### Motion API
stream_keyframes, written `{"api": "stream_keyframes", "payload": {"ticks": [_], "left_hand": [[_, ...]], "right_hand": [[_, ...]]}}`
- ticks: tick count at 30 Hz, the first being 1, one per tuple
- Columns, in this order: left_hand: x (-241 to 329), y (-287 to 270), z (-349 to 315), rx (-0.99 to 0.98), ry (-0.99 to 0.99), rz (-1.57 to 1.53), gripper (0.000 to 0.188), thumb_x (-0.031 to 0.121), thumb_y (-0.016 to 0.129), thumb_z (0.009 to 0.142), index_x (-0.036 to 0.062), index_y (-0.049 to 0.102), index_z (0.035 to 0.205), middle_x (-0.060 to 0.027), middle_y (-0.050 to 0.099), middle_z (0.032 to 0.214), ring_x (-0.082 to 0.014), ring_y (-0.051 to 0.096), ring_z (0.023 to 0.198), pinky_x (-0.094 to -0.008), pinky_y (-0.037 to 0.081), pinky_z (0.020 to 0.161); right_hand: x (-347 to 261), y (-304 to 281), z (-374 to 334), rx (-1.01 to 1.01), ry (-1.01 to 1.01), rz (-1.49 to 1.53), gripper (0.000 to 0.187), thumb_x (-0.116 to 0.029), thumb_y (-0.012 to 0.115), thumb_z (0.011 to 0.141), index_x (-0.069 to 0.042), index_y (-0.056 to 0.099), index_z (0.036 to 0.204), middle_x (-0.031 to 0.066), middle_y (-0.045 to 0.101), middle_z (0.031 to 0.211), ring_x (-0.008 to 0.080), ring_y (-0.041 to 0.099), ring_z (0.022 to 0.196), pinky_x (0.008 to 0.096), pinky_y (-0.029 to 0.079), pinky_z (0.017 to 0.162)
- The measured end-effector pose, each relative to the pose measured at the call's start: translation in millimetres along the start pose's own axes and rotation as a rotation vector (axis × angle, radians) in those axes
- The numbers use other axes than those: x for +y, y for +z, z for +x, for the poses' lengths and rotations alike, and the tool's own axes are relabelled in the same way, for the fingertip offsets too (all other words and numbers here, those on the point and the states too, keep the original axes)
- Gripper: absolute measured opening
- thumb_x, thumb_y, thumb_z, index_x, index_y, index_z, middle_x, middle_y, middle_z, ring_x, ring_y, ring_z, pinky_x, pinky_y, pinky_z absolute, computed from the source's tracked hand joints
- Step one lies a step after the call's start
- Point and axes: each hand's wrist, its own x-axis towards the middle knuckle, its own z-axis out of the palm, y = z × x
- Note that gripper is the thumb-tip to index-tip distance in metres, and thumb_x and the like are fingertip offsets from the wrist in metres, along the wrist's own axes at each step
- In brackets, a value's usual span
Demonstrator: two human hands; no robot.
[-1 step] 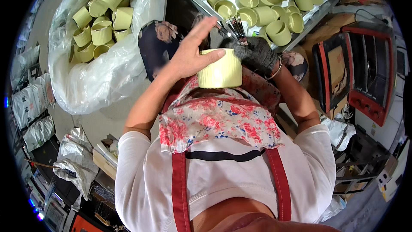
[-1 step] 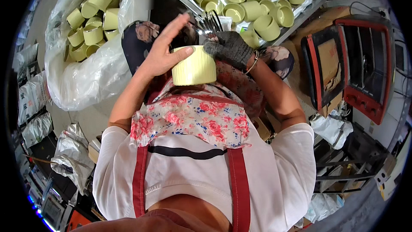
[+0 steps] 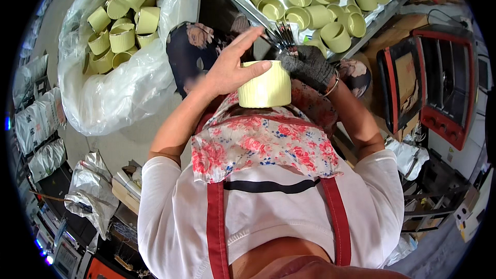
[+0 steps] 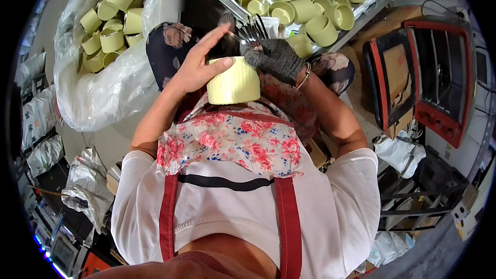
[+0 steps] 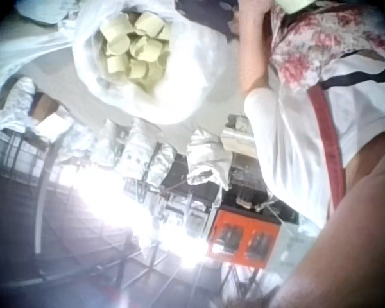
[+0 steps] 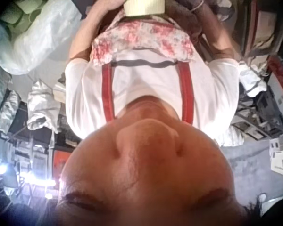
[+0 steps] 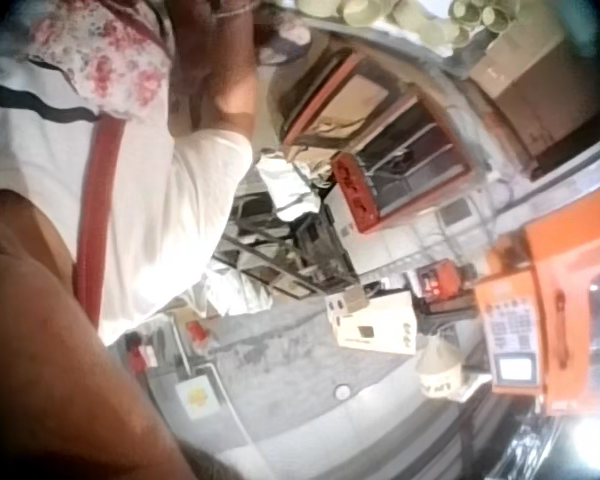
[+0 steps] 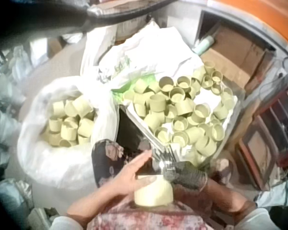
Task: The person sits on the floor and assembles light green cups by attaching metal spring handles to their rims. They pick up a cup, insert a handle, and place the finished item on a tray, repeating this process for multiple units.
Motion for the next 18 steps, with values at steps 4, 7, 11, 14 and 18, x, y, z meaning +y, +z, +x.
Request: {"api": "stream_keyframes", "payload": {"ticks": [4, 7, 11, 14, 18], "left_hand": [[2, 10, -28, -0.026, -0.137, -0.115, 0.05, 0.026, 0.067, 0.073, -0.0006, 0.051, 0.113, -0.0097, 0.05, 0.096, -0.0184, 0.049, 0.092, -0.0276, 0.039, 0.08], [-6, 8, -45, -0.166, -0.286, -0.332, 0.034, 0.017, 0.07, 0.071, 0.0009, 0.061, 0.1, -0.0025, 0.048, 0.08, -0.0117, 0.047, 0.077, -0.0228, 0.038, 0.067], [-12, 10, -70, -0.099, -0.057, -0.189, 0.026, 0.012, 0.068, 0.072, 0.0058, 0.064, 0.097, -0.0011, 0.046, 0.081, -0.011, 0.045, 0.079, -0.022, 0.037, 0.069], [-16, 10, -81, -0.1, -0.012, -0.151, 0.024, 0.012, 0.066, 0.075, 0.0063, 0.065, 0.098, -0.003, 0.046, 0.09, -0.0125, 0.045, 0.086, -0.0231, 0.037, 0.076], [-27, 14, -85, 0.008, -0.06, -0.167, 0.02, 0.01, 0.063, 0.078, 0.0023, 0.065, 0.096, -0.0026, 0.047, 0.092, -0.012, 0.045, 0.086, -0.0222, 0.037, 0.074]], "right_hand": [[7, 25, -21, 0.089, -0.045, -0.126, 0.03, -0.033, 0.057, 0.08, -0.006, 0.062, 0.091, 0.0098, 0.062, 0.077, 0.0171, 0.058, 0.068, 0.0291, 0.045, 0.063], [9, 35, -31, 0.007, -0.13, -0.007, 0.029, -0.033, 0.057, 0.079, -0.007, 0.064, 0.091, 0.0101, 0.063, 0.08, 0.0178, 0.059, 0.072, 0.0297, 0.046, 0.066], [16, 49, -41, -0.025, -0.166, -0.018, 0.026, -0.032, 0.06, 0.077, -0.012, 0.065, 0.093, 0.0085, 0.063, 0.083, 0.0204, 0.06, 0.075, 0.0294, 0.046, 0.07], [20, 54, -37, -0.001, -0.22, -0.071, 0.028, -0.033, 0.06, 0.077, -0.012, 0.064, 0.095, 0.0089, 0.063, 0.084, 0.0211, 0.06, 0.075, 0.0304, 0.046, 0.07], [22, 59, -28, 0.025, -0.087, -0.284, 0.031, -0.036, 0.058, 0.077, -0.01, 0.063, 0.092, 0.0124, 0.062, 0.082, 0.0247, 0.059, 0.078, 0.0333, 0.045, 0.07]]}}
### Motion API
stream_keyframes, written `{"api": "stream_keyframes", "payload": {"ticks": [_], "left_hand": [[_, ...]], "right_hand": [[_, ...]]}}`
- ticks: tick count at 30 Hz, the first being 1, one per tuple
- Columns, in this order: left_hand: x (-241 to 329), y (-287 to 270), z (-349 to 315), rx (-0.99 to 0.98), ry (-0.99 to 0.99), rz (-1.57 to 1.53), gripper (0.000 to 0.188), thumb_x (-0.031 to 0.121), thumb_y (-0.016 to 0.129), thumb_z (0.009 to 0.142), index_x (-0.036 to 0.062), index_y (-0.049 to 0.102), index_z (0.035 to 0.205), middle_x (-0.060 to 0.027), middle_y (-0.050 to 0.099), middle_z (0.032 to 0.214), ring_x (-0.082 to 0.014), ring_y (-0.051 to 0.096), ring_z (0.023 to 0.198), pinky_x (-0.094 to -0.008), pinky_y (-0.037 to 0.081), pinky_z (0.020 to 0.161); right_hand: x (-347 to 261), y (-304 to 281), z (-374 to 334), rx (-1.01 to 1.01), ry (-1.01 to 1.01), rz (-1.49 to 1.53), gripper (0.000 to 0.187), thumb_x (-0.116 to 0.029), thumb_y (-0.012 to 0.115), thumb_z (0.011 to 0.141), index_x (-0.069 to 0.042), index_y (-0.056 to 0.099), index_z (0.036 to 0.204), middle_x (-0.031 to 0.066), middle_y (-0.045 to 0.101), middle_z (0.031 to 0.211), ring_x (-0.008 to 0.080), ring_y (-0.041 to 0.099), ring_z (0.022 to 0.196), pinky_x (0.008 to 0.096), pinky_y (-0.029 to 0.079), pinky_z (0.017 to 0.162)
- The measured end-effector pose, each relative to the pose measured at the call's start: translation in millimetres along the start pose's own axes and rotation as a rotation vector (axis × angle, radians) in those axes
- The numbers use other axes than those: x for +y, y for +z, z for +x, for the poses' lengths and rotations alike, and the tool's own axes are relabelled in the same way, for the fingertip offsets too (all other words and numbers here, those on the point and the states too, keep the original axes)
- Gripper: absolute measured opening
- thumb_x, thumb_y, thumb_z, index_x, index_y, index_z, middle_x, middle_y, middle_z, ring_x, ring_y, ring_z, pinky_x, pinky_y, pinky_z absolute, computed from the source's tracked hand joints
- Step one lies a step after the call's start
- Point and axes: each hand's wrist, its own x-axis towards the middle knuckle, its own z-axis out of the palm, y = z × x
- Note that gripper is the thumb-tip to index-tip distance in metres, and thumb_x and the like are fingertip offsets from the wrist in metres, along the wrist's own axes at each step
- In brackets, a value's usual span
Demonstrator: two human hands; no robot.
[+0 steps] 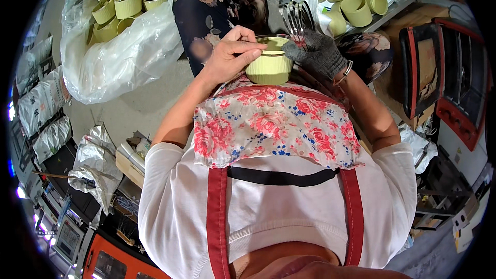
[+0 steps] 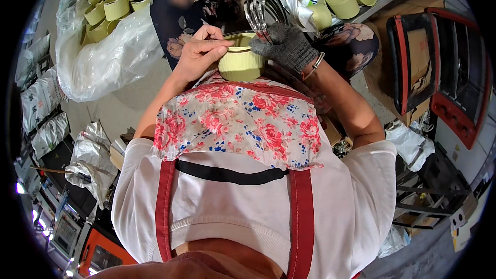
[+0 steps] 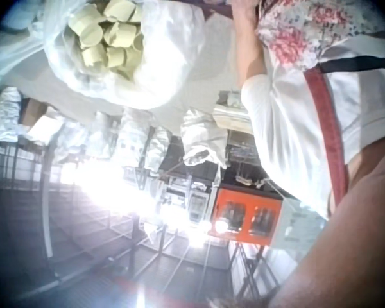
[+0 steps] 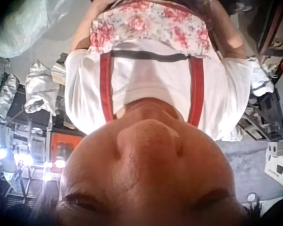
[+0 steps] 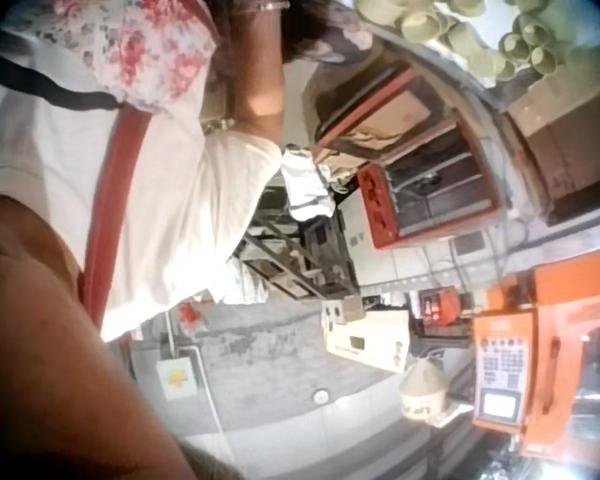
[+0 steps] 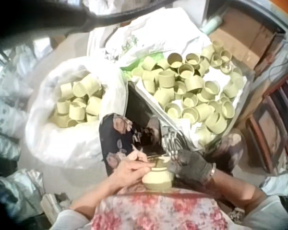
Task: The person sits on the floor and assembles light green cups by attaching metal spring handles to their rims. They pick up a cup, insert a handle, and place the finished item on a tray, repeating this process for multiple units.
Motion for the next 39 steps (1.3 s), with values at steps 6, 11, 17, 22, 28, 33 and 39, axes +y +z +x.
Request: {"api": "stream_keyframes", "payload": {"ticks": [6, 11, 17, 22, 28, 33, 39], "left_hand": [[-23, -1, 5, 0.14, -0.168, -0.068, 0.008, 0.008, 0.065, 0.074, 0.0003, 0.065, 0.078, -0.0016, 0.048, 0.094, -0.0114, 0.045, 0.089, -0.0224, 0.035, 0.079], [-34, -1, 3, 0.205, -0.245, -0.296, 0.027, 0.012, 0.066, 0.074, 0.0032, 0.06, 0.099, -0.003, 0.05, 0.106, -0.0133, 0.046, 0.102, -0.0241, 0.036, 0.087], [-1, -4, 14, 0.015, -0.501, -1.04, 0.049, 0.018, 0.051, 0.083, -0.0011, 0.036, 0.125, -0.012, 0.048, 0.119, -0.0195, 0.048, 0.107, -0.0318, 0.04, 0.09], [6, 4, 17, 0.203, -0.53, -1.016, 0.029, 0.014, 0.05, 0.083, -0.0018, 0.055, 0.107, -0.0117, 0.06, 0.098, -0.0177, 0.057, 0.092, -0.0289, 0.045, 0.083], [10, 4, 20, 0.156, -0.601, -0.913, 0.008, 0.008, 0.056, 0.082, 0.0003, 0.058, 0.081, -0.0083, 0.061, 0.086, -0.0115, 0.058, 0.072, -0.0242, 0.049, 0.067], [10, 0, 23, 0.121, -0.635, -0.793, 0.008, 0.008, 0.056, 0.081, 0.0013, 0.057, 0.076, -0.0079, 0.06, 0.09, -0.0116, 0.057, 0.076, -0.025, 0.048, 0.07], [31, -35, 35, 0.132, -0.377, -0.166, 0.029, 0.003, 0.052, 0.079, 0.0042, 0.059, 0.107, -0.0071, 0.06, 0.1, -0.0102, 0.055, 0.088, -0.023, 0.042, 0.08]], "right_hand": [[19, -7, 18, -0.136, -0.159, 0.039, 0.026, -0.028, 0.056, 0.076, -0.004, 0.06, 0.082, 0.0154, 0.06, 0.078, 0.0286, 0.058, 0.075, 0.0354, 0.045, 0.067], [21, -4, 15, -0.131, -0.182, 0.055, 0.021, -0.023, 0.059, 0.075, -0.004, 0.059, 0.082, 0.0117, 0.06, 0.076, 0.0203, 0.057, 0.07, 0.0306, 0.045, 0.065], [7, 0, 5, 0.141, -0.089, 0.19, 0.02, -0.016, 0.061, 0.077, -0.002, 0.056, 0.089, 0.0012, 0.057, 0.077, 0.0126, 0.055, 0.07, 0.0269, 0.046, 0.064], [-2, 18, 9, 0.189, 0.215, 0.978, 0.021, -0.019, 0.058, 0.08, -0.001, 0.059, 0.09, 0.004, 0.06, 0.084, 0.0122, 0.056, 0.076, 0.0271, 0.047, 0.07], [1, 13, 6, -0.009, 0.258, 0.868, 0.02, -0.018, 0.057, 0.08, -0.005, 0.062, 0.093, 0.0077, 0.062, 0.089, 0.0165, 0.06, 0.08, 0.0298, 0.047, 0.072], [-7, 7, 16, -0.103, 0.14, 0.758, 0.019, -0.021, 0.053, 0.081, -0.006, 0.06, 0.091, 0.0106, 0.06, 0.088, 0.0239, 0.059, 0.08, 0.0325, 0.047, 0.071], [-1, -39, 61, 0.121, -0.167, -0.362, 0.028, -0.022, 0.053, 0.077, -0.012, 0.056, 0.103, 0.0127, 0.058, 0.078, 0.0251, 0.059, 0.075, 0.034, 0.046, 0.07]]}}
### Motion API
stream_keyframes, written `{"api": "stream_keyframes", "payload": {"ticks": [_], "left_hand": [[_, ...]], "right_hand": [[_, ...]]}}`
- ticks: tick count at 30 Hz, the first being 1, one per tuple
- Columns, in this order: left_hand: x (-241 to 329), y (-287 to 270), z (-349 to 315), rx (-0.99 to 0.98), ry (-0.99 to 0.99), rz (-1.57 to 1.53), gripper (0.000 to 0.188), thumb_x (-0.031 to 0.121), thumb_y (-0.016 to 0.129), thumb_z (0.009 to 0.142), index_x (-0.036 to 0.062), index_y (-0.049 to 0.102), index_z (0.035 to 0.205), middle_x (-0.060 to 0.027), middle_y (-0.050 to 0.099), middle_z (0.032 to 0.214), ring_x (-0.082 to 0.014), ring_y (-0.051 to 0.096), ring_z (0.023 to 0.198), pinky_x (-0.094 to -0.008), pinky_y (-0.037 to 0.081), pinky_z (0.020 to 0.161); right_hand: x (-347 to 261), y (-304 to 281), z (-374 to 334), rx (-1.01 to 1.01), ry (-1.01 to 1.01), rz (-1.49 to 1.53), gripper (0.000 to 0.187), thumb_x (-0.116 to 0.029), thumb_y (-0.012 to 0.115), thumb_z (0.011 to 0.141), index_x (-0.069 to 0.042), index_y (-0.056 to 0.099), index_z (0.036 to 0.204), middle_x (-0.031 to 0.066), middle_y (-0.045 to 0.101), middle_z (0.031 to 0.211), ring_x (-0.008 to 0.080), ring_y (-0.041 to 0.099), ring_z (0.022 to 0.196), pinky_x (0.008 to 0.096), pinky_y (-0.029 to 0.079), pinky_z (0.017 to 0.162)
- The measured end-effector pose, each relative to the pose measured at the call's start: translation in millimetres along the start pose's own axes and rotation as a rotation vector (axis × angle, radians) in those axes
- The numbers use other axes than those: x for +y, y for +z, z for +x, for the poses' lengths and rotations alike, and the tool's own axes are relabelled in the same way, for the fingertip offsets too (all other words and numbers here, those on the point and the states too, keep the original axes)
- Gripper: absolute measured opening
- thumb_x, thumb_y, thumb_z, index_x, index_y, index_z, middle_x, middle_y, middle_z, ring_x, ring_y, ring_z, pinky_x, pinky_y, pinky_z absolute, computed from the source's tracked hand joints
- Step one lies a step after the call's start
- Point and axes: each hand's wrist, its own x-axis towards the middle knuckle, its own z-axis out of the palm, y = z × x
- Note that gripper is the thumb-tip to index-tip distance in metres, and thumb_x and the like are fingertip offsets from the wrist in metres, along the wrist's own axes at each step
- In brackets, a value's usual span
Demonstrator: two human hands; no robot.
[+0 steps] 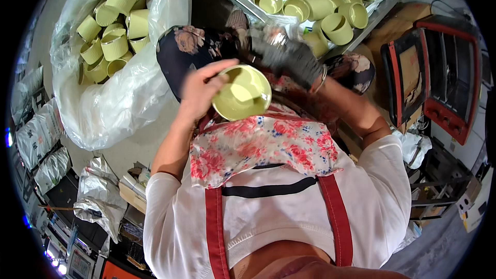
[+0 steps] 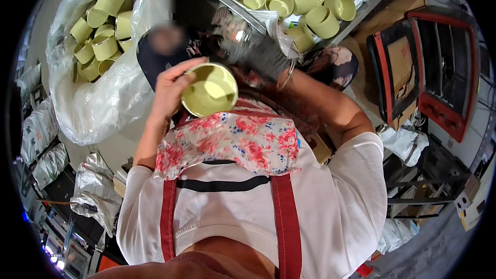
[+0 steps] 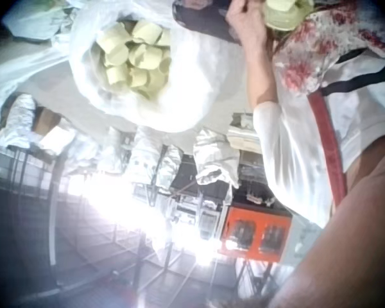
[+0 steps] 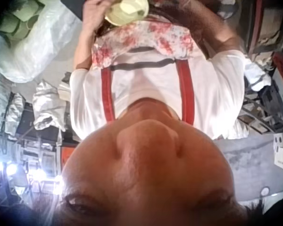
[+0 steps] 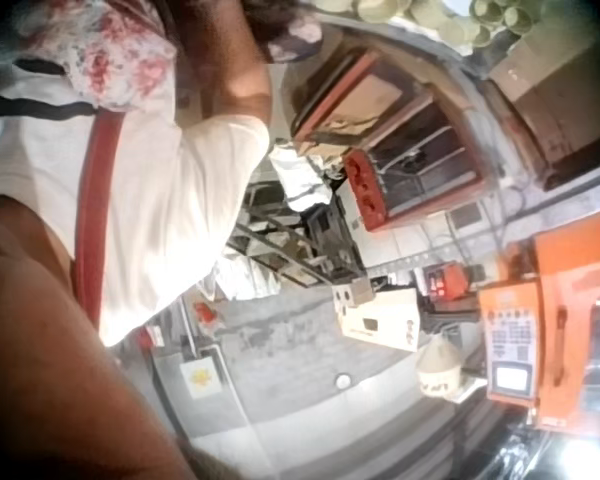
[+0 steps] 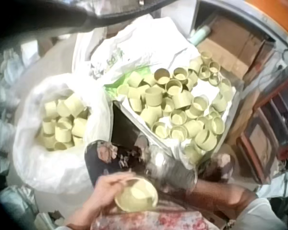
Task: The person sits on the floor and assembles light green cups by attaching metal spring handles to their rims. They pick up a cup, insert a handle, and place the finished item on a tray, repeating this process for multiple units.
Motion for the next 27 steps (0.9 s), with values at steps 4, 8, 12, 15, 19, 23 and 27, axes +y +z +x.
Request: {"api": "stream_keyframes", "payload": {"ticks": [4, 8, 12, 15, 19, 23, 27], "left_hand": [[2, -82, -19, 0.695, 0.105, -0.462, 0.033, 0.018, 0.049, 0.084, -0.0018, 0.053, 0.109, -0.0103, 0.059, 0.094, -0.0172, 0.058, 0.08, -0.0288, 0.046, 0.075], [26, -142, -37, 1.506, 0.257, -0.271, 0.047, 0.029, 0.047, 0.086, -0.0033, 0.043, 0.119, -0.0131, 0.051, 0.114, -0.0239, 0.052, 0.102, -0.0363, 0.042, 0.085], [17, -142, -42, 1.215, 0.333, -0.271, 0.034, 0.018, 0.047, 0.087, -0.0048, 0.048, 0.113, -0.0139, 0.054, 0.109, -0.0241, 0.053, 0.1, -0.0352, 0.043, 0.085], [8, -117, -25, 1.059, 0.291, -0.253, 0.023, 0.007, 0.046, 0.087, -0.0065, 0.052, 0.105, -0.0152, 0.057, 0.103, -0.0242, 0.056, 0.096, -0.0333, 0.045, 0.083], [9, -92, -4, 0.903, 0.245, -0.281, 0.02, 0.005, 0.046, 0.087, -0.0071, 0.055, 0.1, -0.0165, 0.059, 0.099, -0.0239, 0.059, 0.09, -0.0325, 0.047, 0.082], [24, -69, 25, 0.733, 0.225, -0.164, 0.018, 0.002, 0.048, 0.085, -0.0055, 0.057, 0.099, -0.0122, 0.06, 0.096, -0.0182, 0.059, 0.087, -0.0278, 0.044, 0.083], [43, -44, 45, 0.467, 0.299, -0.009, 0.018, 0.001, 0.053, 0.081, -0.003, 0.059, 0.097, -0.0089, 0.059, 0.098, -0.0136, 0.055, 0.092, -0.0238, 0.041, 0.083]], "right_hand": [[107, 0, 52, 0.545, 0.182, -0.626, 0.02, -0.02, 0.047, 0.078, -0.013, 0.057, 0.094, 0.0122, 0.059, 0.071, 0.0297, 0.059, 0.065, 0.0402, 0.047, 0.055], [198, 24, 100, 0.379, 0.483, -0.492, 0.031, -0.026, 0.035, 0.085, -0.006, 0.059, 0.079, 0.0172, 0.061, 0.074, 0.0315, 0.061, 0.067, 0.0429, 0.047, 0.056], [239, 101, 138, 0.071, 0.05, -0.497, 0.026, -0.021, 0.039, 0.082, -0.005, 0.059, 0.08, 0.0186, 0.061, 0.076, 0.0315, 0.06, 0.067, 0.0415, 0.048, 0.06], [249, 130, 143, -0.435, 0.149, -0.262, 0.027, -0.018, 0.04, 0.081, -0.002, 0.06, 0.088, 0.0188, 0.061, 0.089, 0.0301, 0.06, 0.081, 0.0385, 0.047, 0.071], [253, 127, 132, -0.511, 0.206, -0.079, 0.028, -0.02, 0.044, 0.079, -0.001, 0.06, 0.093, 0.0184, 0.061, 0.093, 0.0291, 0.059, 0.087, 0.0367, 0.045, 0.075], [227, 89, 141, -0.392, 0.045, -0.366, 0.034, -0.032, 0.051, 0.079, -0.002, 0.061, 0.092, 0.0173, 0.061, 0.094, 0.0311, 0.06, 0.085, 0.0383, 0.047, 0.073], [159, -13, 128, -0.308, 0.131, -0.216, 0.038, -0.038, 0.047, 0.082, -0.002, 0.059, 0.089, 0.0165, 0.061, 0.083, 0.0302, 0.059, 0.077, 0.0388, 0.045, 0.066]]}}
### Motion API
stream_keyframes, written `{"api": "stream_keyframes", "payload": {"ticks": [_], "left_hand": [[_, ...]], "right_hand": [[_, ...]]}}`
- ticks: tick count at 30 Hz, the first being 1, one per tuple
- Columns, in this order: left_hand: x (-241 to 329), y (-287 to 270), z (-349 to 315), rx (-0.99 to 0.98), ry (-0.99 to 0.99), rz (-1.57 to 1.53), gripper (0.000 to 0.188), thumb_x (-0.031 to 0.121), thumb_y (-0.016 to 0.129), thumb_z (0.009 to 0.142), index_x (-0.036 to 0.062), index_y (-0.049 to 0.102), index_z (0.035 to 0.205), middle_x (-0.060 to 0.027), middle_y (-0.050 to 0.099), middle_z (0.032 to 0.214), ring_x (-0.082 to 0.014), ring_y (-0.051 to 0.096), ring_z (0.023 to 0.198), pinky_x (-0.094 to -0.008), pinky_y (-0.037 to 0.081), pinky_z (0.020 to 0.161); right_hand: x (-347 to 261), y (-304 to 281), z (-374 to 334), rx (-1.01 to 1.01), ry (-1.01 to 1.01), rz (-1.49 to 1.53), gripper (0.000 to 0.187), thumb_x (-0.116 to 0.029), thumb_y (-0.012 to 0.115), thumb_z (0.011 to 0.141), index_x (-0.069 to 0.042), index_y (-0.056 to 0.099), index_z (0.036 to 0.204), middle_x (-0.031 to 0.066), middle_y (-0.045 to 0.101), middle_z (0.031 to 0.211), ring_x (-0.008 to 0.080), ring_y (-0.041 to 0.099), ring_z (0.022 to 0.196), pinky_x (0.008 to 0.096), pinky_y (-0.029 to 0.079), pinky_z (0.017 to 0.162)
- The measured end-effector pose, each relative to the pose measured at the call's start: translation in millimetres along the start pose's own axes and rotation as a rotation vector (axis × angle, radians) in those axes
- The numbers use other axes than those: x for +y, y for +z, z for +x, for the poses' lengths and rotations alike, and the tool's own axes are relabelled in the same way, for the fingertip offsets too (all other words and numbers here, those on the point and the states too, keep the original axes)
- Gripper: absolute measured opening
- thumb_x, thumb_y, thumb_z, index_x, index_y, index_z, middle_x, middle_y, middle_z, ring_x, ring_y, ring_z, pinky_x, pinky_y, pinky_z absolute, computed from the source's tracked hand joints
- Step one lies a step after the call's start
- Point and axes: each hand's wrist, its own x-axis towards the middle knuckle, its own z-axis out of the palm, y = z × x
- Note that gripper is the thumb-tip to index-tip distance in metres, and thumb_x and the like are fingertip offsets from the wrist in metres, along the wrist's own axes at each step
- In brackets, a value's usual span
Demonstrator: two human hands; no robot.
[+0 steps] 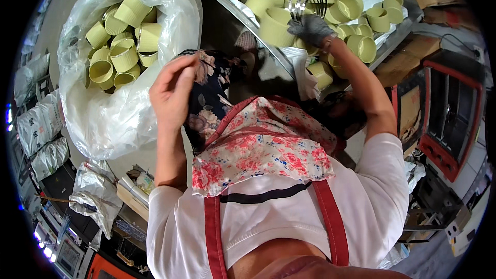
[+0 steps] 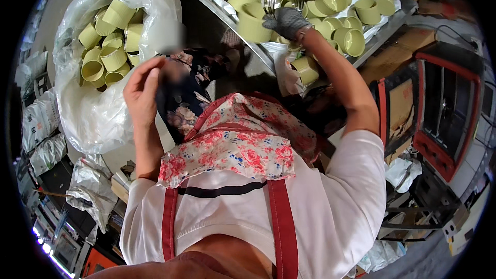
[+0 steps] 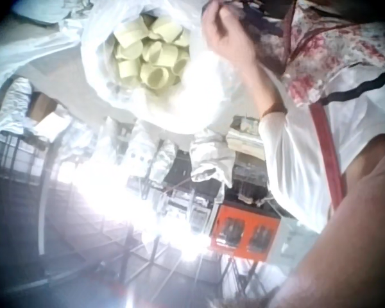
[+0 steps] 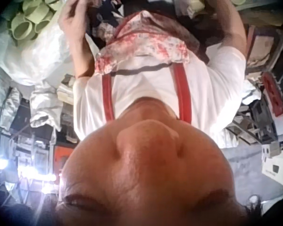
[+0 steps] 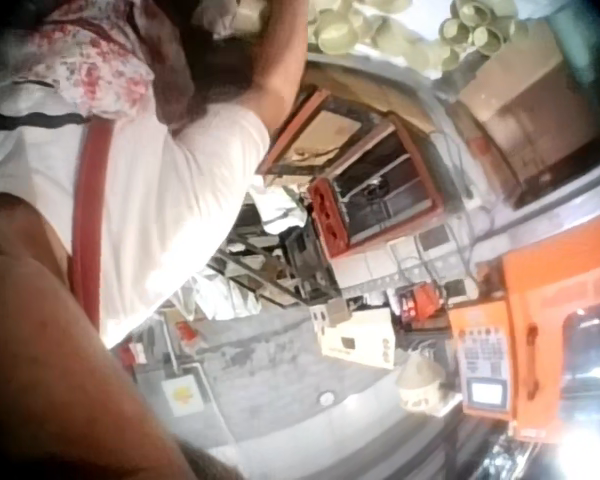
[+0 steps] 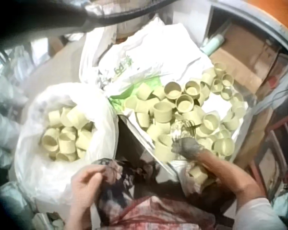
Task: The person sits on the floor and assembles light green cups by attaching metal spring handles to their rims. They pick up a cup, insert a handle, and place the finished item on a tray, repeating this process for multiple units.
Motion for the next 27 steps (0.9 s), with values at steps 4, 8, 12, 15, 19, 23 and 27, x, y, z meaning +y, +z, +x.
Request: {"api": "stream_keyframes", "payload": {"ticks": [4, 8, 12, 15, 19, 23, 27], "left_hand": [[26, 43, 12, -0.366, 0.405, 0.291, 0.045, 0.013, 0.065, 0.072, 0.0039, 0.051, 0.113, -0.0161, 0.048, 0.117, -0.0257, 0.045, 0.111, -0.0321, 0.034, 0.094], [2, 71, -4, -0.737, 0.437, 0.404, 0.085, 0.038, 0.066, 0.07, 0.0055, 0.022, 0.135, -0.0197, 0.019, 0.139, -0.0319, 0.02, 0.129, -0.0382, 0.022, 0.103], [-22, 63, -50, -0.663, 0.185, 0.357, 0.078, 0.037, 0.065, 0.072, 0.0007, 0.029, 0.131, -0.0213, 0.031, 0.132, -0.0294, 0.028, 0.125, -0.0348, 0.024, 0.102], [-22, 60, -71, -0.598, 0.126, 0.332, 0.065, 0.029, 0.068, 0.071, 0.0018, 0.04, 0.124, -0.0168, 0.046, 0.118, -0.0247, 0.043, 0.112, -0.0319, 0.033, 0.094], [-19, 50, -84, -0.608, -0.133, 0.15, 0.042, 0.021, 0.069, 0.07, 0.0003, 0.053, 0.102, -0.0071, 0.051, 0.094, -0.0148, 0.049, 0.087, -0.0257, 0.039, 0.076], [-29, 31, -95, -0.615, -0.202, -0.056, 0.019, 0.008, 0.068, 0.071, -0.0009, 0.063, 0.087, -0.0007, 0.05, 0.081, -0.0088, 0.046, 0.078, -0.0206, 0.037, 0.067], [-31, 21, -107, -0.559, -0.078, -0.053, 0.021, 0.008, 0.064, 0.076, 0.0015, 0.065, 0.096, -0.002, 0.05, 0.089, -0.0113, 0.046, 0.085, -0.0214, 0.037, 0.075]], "right_hand": [[-50, -27, -69, -0.014, -0.35, 0.461, 0.035, -0.037, 0.055, 0.079, -0.002, 0.051, 0.075, 0.011, 0.054, 0.072, 0.022, 0.054, 0.066, 0.0331, 0.043, 0.059], [-104, -12, -118, -0.106, -0.498, 0.645, 0.024, -0.025, 0.061, 0.077, -0.002, 0.054, 0.079, 0.007, 0.053, 0.07, 0.0179, 0.053, 0.067, 0.0307, 0.044, 0.061], [-118, 35, -144, 0.137, -0.493, 0.611, 0.015, -0.016, 0.06, 0.076, -0.004, 0.059, 0.086, 0.0066, 0.058, 0.076, 0.0192, 0.056, 0.069, 0.0302, 0.045, 0.062], [-129, 51, -155, 0.187, -0.493, 0.598, 0.018, -0.009, 0.057, 0.073, -0.008, 0.059, 0.091, 0.0055, 0.056, 0.077, 0.0222, 0.056, 0.071, 0.0305, 0.047, 0.061], [-150, 30, -172, -0.094, -0.15, 0.799, 0.02, -0.014, 0.058, 0.077, -0.007, 0.061, 0.096, 0.0053, 0.06, 0.08, 0.016, 0.057, 0.074, 0.0265, 0.047, 0.066], [-163, 21, -184, -0.152, -0.106, 1.144, 0.029, -0.019, 0.054, 0.084, 0.0, 0.057, 0.106, 0.0085, 0.06, 0.102, 0.0143, 0.055, 0.092, 0.0256, 0.044, 0.083], [-146, 59, -174, 0.036, -0.4, 0.993, 0.03, -0.019, 0.051, 0.084, -0.001, 0.054, 0.108, 0.0106, 0.057, 0.105, 0.0189, 0.054, 0.095, 0.0275, 0.043, 0.083]]}}
